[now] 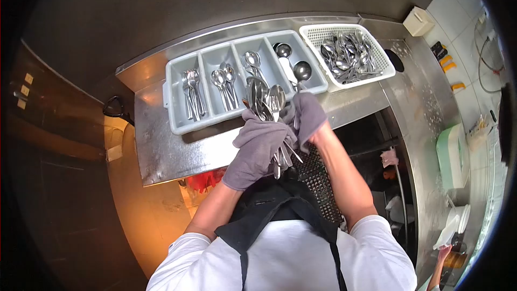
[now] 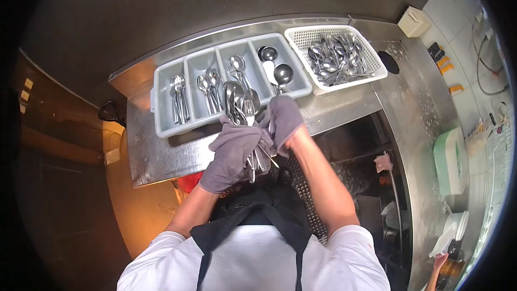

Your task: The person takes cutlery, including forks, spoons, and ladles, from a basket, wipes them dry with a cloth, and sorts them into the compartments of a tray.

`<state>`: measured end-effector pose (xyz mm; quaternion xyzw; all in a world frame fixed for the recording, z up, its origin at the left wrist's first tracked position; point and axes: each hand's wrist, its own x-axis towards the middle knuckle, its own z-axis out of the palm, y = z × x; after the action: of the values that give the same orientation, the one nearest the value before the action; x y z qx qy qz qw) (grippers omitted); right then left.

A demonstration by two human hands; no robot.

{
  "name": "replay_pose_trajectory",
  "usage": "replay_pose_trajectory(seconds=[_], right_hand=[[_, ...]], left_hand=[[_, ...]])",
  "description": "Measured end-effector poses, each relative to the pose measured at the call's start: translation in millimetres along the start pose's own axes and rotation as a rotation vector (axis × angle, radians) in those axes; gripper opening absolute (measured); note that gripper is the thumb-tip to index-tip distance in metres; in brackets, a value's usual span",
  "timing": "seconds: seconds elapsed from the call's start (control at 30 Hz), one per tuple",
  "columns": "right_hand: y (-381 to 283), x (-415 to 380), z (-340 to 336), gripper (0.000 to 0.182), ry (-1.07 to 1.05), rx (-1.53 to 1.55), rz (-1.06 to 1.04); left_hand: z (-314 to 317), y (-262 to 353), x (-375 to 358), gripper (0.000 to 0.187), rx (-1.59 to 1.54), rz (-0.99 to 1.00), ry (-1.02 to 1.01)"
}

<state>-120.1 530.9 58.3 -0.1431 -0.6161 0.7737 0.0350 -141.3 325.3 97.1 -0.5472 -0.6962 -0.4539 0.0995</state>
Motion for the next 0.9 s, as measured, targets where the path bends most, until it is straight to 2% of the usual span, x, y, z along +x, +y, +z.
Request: replay_pose_trajectory(seconds=[0.03, 0.13, 0.23, 0.3, 0.33, 0.37, 0.4, 0.5, 0.53, 0.63, 0.7, 0.87, 0.9], right_hand=[[-5.2, 12.3, -11.9, 0.017, -0.079, 0.054, 0.057], [-3.2, 41.4, -39.1, 0.019, -0.129, 0.197, 0.011], [-4.9, 15.8, -25.5, 0.028, -0.17, 0.675, 0.167], [12.4, 10.9, -26.3, 0.032, -0.137, 0.415, -0.039], [39.7, 16.0, -31.8, 0.033, -0.087, 0.005, -0.297], [21.5, 7.4, -24.3, 0.03, -0.153, -0.454, -0.635], [2.6, -1.4, -16.4, 0.029, -0.078, -0.848, -1.021], [-41.8, -8.7, 4.5, 0.009, -0.336, -1.549, -0.932], [-25.6, -2.6, -0.9, 0.014, -0.142, -1.513, -0.91], [-36.4, -0.8, -13.9, 0.018, -0.129, -1.092, -1.106], [12.7, 15.6, -33.3, 0.02, -0.073, -0.94, -0.86], [19.1, 18.4, -39.4, 0.021, 0.112, -0.617, -0.86], [16.5, 24.4, -43.8, 0.019, 0.141, -0.743, -0.898]], left_hand=[[4.4, -2.9, -2.8, 0.03, 0.022, -0.021, 0.005], [16.7, -17.1, -9.5, 0.032, 0.125, -0.04, 0.0], [13.6, -7.3, -2.1, 0.028, 0.105, -0.045, 0.038], [15.1, -4.6, -2.6, 0.028, 0.1, -0.131, -0.043], [16.0, -1.9, -5.3, 0.029, 0.095, -0.177, -0.086], [17.2, 0.7, -8.0, 0.03, 0.089, -0.22, -0.133], [20.2, 3.1, -11.2, 0.029, 0.077, -0.246, -0.142], [29.3, 10.7, -15.0, 0.026, 0.059, -0.264, -0.078], [31.8, 12.5, -14.9, 0.025, 0.064, -0.264, -0.044], [40.8, 16.5, -9.2, 0.022, 0.091, -0.257, 0.051], [47.7, 18.5, -5.3, 0.02, 0.111, -0.248, 0.096], [70.4, 21.0, -3.9, 0.016, 0.11, -0.268, 0.231], [74.6, 22.6, -4.5, 0.015, 0.102, -0.272, 0.255]])
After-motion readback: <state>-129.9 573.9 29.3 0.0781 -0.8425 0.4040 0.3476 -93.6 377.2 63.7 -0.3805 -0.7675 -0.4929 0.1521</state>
